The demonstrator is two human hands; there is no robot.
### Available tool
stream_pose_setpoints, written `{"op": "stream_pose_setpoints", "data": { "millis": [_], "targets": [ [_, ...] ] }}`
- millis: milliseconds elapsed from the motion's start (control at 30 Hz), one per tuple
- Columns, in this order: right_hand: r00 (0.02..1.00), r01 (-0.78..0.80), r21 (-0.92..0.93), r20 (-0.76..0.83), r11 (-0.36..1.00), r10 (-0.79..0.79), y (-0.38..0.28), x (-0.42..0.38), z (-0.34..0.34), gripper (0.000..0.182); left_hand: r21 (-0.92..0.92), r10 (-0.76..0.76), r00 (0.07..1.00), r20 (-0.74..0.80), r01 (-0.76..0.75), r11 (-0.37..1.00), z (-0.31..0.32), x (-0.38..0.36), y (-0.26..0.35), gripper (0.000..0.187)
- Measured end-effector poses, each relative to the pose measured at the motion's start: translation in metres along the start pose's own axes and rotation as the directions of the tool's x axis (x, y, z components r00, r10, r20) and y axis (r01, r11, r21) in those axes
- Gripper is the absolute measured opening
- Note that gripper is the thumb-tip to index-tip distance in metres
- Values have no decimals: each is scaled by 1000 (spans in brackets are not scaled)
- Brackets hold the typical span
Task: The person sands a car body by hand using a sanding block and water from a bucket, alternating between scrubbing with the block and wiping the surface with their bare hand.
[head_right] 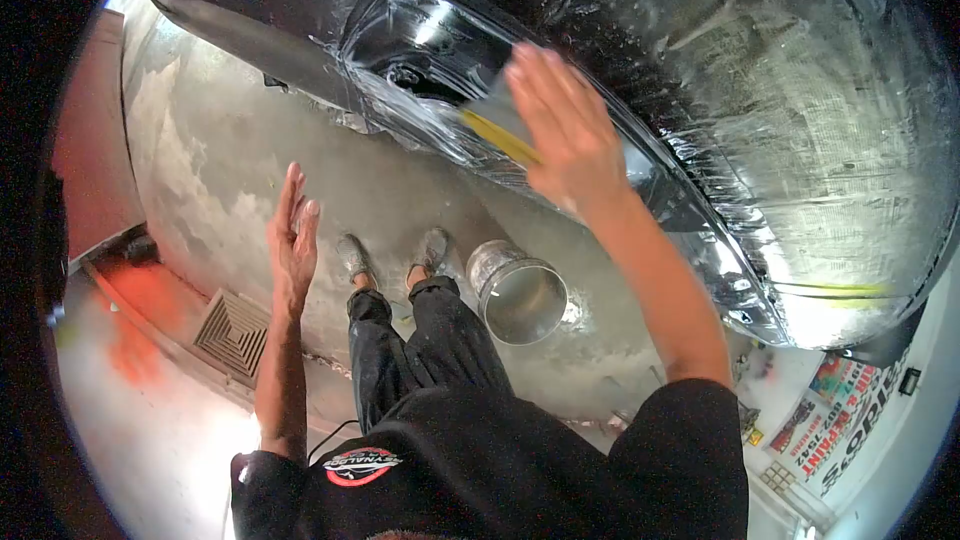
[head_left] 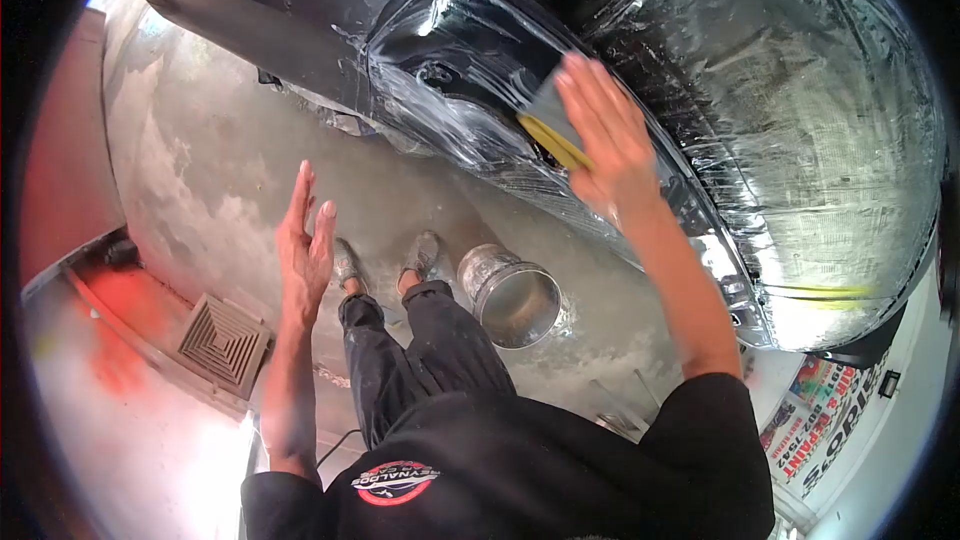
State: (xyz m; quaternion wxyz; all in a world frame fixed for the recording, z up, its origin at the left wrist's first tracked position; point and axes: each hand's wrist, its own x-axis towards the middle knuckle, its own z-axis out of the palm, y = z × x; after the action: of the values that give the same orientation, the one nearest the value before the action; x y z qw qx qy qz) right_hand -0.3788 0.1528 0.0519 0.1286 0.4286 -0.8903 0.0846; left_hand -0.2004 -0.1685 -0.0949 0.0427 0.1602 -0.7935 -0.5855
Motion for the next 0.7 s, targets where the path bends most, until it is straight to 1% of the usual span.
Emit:
{"op": "stream_pose_setpoints", "data": {
  "millis": [67, 100, 200, 267, 300, 367, 467, 567, 600, 633, 700],
  "targets": [
    [996, -83, 26, -35, 996, 84, -1, -16, 4, 66, -39, -51, 999, -2, 51, 998, 1, -4, -2, 58],
    [997, -46, 17, -60, 999, 47, -4, -4, 8, 62, -55, -77, 997, 1, 77, 996, 2, -6, 0, 58],
    [992, 43, -12, -114, 999, -45, -19, 61, 29, 52, -62, -48, 997, 63, 52, 997, 16, 10, 29, 59],
    [987, 92, -24, -129, 995, -94, -23, 88, 37, 46, -34, 23, 996, 82, -20, 999, 24, 21, 41, 59],
    [984, 130, -56, -113, 990, -136, -20, 83, 36, 45, -27, 54, 995, 89, -52, 998, 28, 20, 42, 59],
    [969, 221, -128, -80, 967, -232, -7, 74, 29, 43, -62, 17, 998, 55, -14, 998, 30, 14, 36, 60],
    [953, 288, -217, -29, 933, -301, -3, 71, 23, 43, -93, -57, 998, 20, 59, 994, 29, -2, 13, 60],
    [966, 245, -71, -63, 967, -249, -2, 83, -18, 44, -117, -157, 987, 33, 160, 980, 25, -27, -16, 59],
    [990, 75, 215, -136, 974, -46, -4, 88, -36, 45, -129, -196, 980, 40, 200, 971, 24, -37, -26, 60],
    [974, -85, 488, -143, 869, 176, -3, 92, -53, 47, -134, -230, 972, 42, 234, 963, 24, -47, -37, 59],
    [921, -230, 660, -91, 716, 380, 11, 99, -80, 27, -139, -286, 957, 51, 291, 947, 22, -60, -54, 58]
  ]
}}
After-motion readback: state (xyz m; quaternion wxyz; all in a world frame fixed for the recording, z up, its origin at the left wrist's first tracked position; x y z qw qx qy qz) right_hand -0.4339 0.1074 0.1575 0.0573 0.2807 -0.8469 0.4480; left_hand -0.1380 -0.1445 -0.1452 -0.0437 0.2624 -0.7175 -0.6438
